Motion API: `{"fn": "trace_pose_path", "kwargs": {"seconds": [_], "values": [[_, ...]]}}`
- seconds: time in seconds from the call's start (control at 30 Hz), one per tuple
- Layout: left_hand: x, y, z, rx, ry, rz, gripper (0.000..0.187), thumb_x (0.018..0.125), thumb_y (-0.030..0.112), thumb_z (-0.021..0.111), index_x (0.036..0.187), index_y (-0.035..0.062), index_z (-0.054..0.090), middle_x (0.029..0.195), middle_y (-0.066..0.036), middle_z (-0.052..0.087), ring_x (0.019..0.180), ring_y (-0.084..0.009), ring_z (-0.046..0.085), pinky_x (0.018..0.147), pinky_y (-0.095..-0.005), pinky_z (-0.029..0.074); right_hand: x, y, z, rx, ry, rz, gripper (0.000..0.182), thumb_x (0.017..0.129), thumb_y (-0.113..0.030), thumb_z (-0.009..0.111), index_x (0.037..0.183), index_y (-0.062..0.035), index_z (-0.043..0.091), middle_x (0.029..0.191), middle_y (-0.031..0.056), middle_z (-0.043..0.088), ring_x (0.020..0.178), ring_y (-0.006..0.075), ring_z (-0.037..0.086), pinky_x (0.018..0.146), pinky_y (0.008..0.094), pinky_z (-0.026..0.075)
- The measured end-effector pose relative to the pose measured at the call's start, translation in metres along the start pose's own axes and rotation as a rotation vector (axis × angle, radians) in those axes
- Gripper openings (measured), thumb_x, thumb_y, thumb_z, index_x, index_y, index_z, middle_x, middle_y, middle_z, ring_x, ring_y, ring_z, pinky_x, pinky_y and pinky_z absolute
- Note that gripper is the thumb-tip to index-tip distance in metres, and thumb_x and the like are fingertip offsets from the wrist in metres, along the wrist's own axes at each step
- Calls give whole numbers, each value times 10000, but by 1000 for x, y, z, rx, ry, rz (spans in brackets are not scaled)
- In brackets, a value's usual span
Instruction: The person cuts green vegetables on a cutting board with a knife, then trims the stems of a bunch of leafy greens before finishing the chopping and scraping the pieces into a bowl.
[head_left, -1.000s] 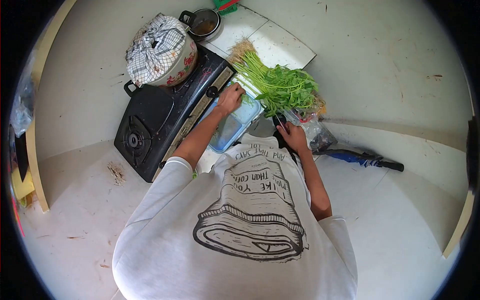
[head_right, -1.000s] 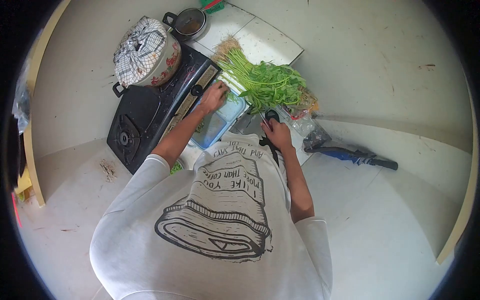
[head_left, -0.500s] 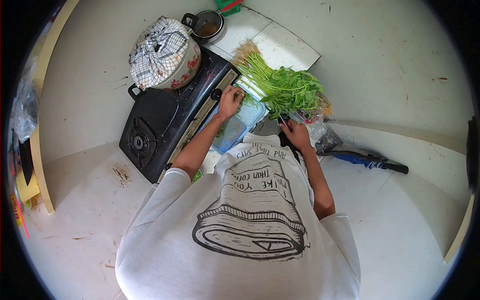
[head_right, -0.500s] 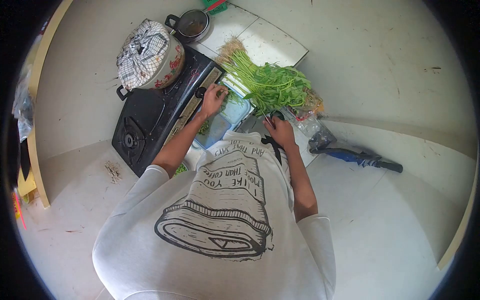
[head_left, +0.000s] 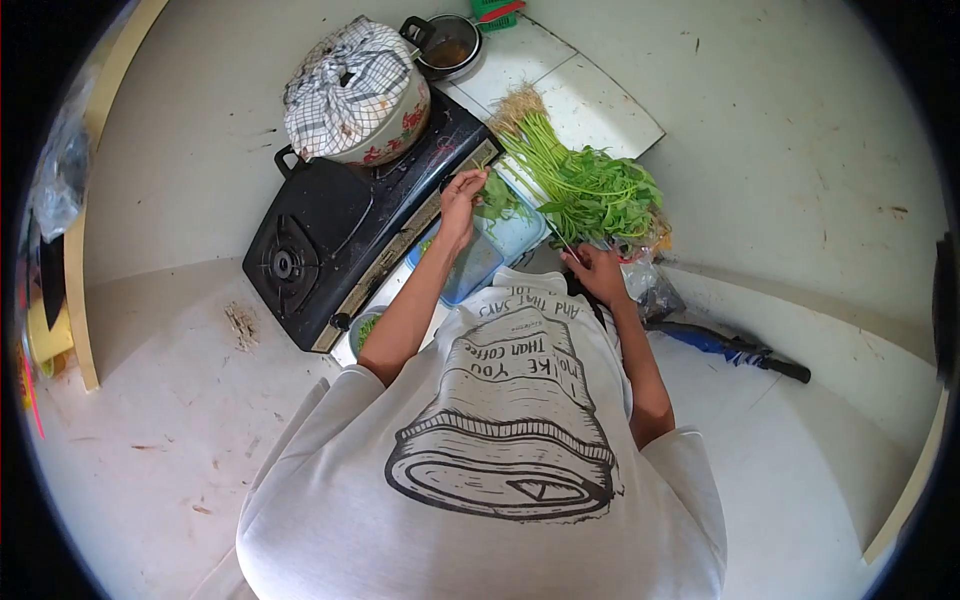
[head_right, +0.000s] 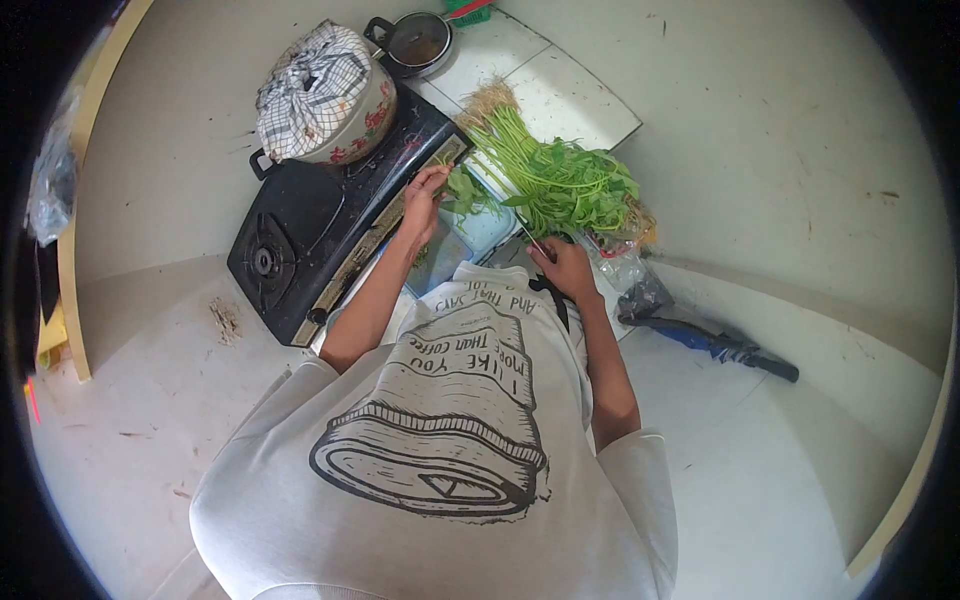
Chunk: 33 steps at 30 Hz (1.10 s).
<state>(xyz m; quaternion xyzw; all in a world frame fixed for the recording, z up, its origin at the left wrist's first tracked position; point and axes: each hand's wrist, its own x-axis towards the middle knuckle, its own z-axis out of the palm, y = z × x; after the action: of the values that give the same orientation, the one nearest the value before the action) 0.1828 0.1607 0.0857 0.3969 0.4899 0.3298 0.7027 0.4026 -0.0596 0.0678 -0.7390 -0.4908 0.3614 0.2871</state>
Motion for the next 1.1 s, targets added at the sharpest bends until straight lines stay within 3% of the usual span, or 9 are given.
{"fn": "trace_pose_path", "kwargs": {"seconds": [0.13, 0.23, 0.33, 0.47, 0.5, 0.53, 0.63, 0.9, 1.1], "values": [[-6, 9, -3, -189, -58, 9, 61, 992, 145, 634, 1038, 158, 672, 1300, -20, 691, 1097, -87, 555, 937, -297, 380, 8, -10, -10, 67, -47, -47, 405, 912, -385, 744, 819, 2, 667, 603, 152, 590, 535, 264, 583, 574, 394, 472], [-18, 16, 1, -312, -36, 19, 81, 1011, 116, 597, 1056, 116, 665, 1191, -40, 724, 1009, -79, 605, 849, -211, 426, 17, -8, -13, 123, -115, -41, 378, 954, -340, 715, 828, 11, 655, 603, 107, 583, 537, 188, 558, 557, 358, 462], [-23, 11, -5, -379, -60, 39, 64, 1014, 131, 591, 1037, 118, 649, 1150, -39, 699, 1101, -126, 591, 920, -276, 420, 25, -26, -23, 408, -180, -44, 334, 1025, -291, 634, 894, 16, 646, 671, 71, 615, 598, 142, 568, 597, 325, 472], [-40, 14, 0, -391, -42, 74, 55, 1008, 93, 605, 1046, 103, 644, 1051, -37, 685, 1006, -148, 641, 832, -268, 468, 50, -42, -30, 519, -220, -100, 296, 1082, -259, 539, 1012, 16, 620, 741, 26, 610, 667, 117, 563, 673, 289, 477], [-47, 20, 9, -431, 22, 96, 57, 986, 53, 634, 1028, 88, 652, 972, -16, 696, 754, -61, 583, 652, -205, 435, 56, -56, -35, 547, -235, -105, 297, 1087, -263, 527, 1029, 16, 613, 745, 20, 602, 674, 117, 560, 688, 283, 476], [-53, 23, 9, -388, 27, 87, 47, 983, 60, 643, 1021, 85, 654, 961, -3, 689, 738, -52, 567, 632, -204, 419, 62, -69, -37, 576, -251, -108, 299, 1093, -266, 515, 1047, 15, 606, 748, 13, 595, 681, 118, 557, 703, 277, 474], [-65, 22, 8, -278, 40, 85, 51, 965, 88, 686, 1006, 67, 664, 925, 39, 661, 685, -17, 513, 561, -206, 359, 88, -88, -33, 588, -250, -133, 263, 1053, -268, 606, 1037, -6, 611, 758, -11, 579, 650, 85, 530, 625, 255, 446], [-92, 29, 14, -104, 29, 212, 126, 915, 40, 744, 1009, 43, 660, 955, -3, 678, 886, -75, 627, 813, -242, 476, 132, -156, -22, 612, -516, -188, 347, 981, -232, 720, 1231, 0, 657, 719, -30, 586, 567, 45, 497, 531, 231, 402], [-111, 27, 9, 43, 93, 249, 111, 947, 71, 723, 1034, 25, 673, 1043, -50, 712, 978, -97, 649, 894, -265, 484, 142, -166, -14, 493, -687, -229, 257, 964, -209, 741, 1116, -8, 694, 751, -14, 636, 545, 46, 499, 507, 232, 395]]}}
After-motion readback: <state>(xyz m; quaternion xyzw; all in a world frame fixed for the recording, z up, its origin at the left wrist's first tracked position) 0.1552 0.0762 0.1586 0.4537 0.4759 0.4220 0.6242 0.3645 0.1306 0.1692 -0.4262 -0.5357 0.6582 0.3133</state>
